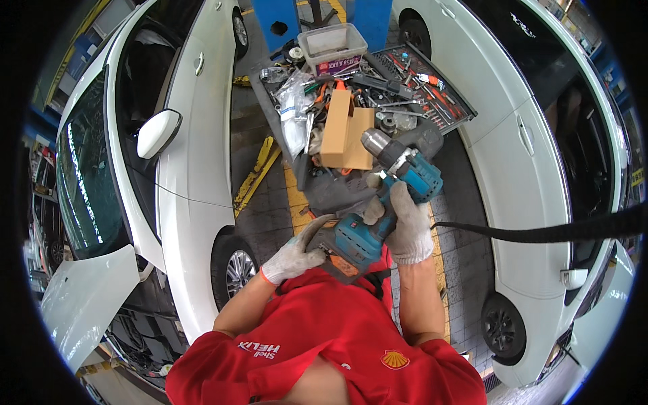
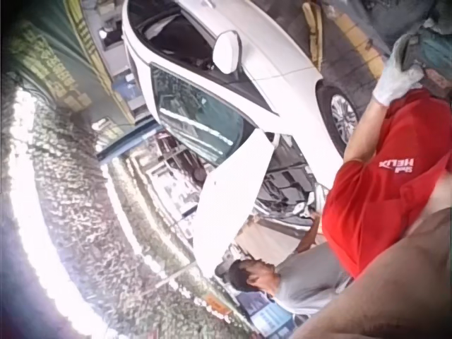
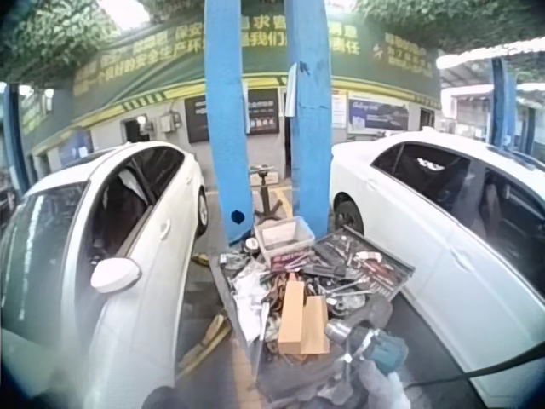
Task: The person selects a socket from a tool tray and attaches it to a corded impact wrench. He then uses the impact wrench to remove bolts from the front bumper area of a white car with the hood open.
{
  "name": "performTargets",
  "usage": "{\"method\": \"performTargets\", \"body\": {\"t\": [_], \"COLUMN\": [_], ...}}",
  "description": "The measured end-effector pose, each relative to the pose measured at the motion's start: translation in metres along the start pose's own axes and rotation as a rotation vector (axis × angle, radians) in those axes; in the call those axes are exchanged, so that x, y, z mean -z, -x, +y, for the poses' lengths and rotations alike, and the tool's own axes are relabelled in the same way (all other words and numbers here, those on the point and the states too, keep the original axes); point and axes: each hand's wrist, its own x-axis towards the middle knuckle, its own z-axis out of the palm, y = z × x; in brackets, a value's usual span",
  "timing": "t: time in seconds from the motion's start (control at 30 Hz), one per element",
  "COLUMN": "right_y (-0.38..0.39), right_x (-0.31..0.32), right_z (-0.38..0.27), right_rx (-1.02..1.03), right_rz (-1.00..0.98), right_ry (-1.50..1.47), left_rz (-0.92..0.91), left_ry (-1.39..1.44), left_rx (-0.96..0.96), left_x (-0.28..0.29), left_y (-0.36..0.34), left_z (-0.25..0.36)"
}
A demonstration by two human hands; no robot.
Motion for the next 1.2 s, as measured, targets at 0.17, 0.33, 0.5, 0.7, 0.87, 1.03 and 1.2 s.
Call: {"method": "performTargets", "body": {"t": [0.17, 0.33, 0.5, 0.7, 0.87, 1.03, 1.2], "right_y": [-0.068, -0.131, -0.185, -0.227, -0.279, -0.340, -0.398], "right_x": [0.040, 0.073, 0.124, 0.142, 0.157, 0.113, 0.081], "right_z": [-0.025, -0.071, -0.096, -0.108, -0.096, -0.103, -0.085], "right_rx": [-0.146, -0.195, -0.236, -0.298, -0.379, -0.472, -0.105], "right_rz": [-0.091, 0.004, -0.086, -0.107, -0.263, -0.552, -0.777], "right_ry": [0.045, 0.061, 0.183, 0.278, 0.330, 0.478, 1.034], "left_rz": [0.146, 0.285, 0.410, 0.516, 0.581, 0.622, 0.853], "left_ry": [0.292, 0.315, 0.199, 0.237, 0.084, 0.320, 0.058], "left_rx": [0.074, 0.182, 0.190, 0.256, 0.255, 0.097, -0.020], "left_x": [-0.034, -0.078, -0.108, -0.124, -0.138, -0.140, -0.129], "left_y": [-0.055, -0.123, -0.186, -0.237, -0.256, -0.258, -0.230], "left_z": [0.007, 0.028, 0.050, 0.078, 0.064, 0.065, 0.076]}}
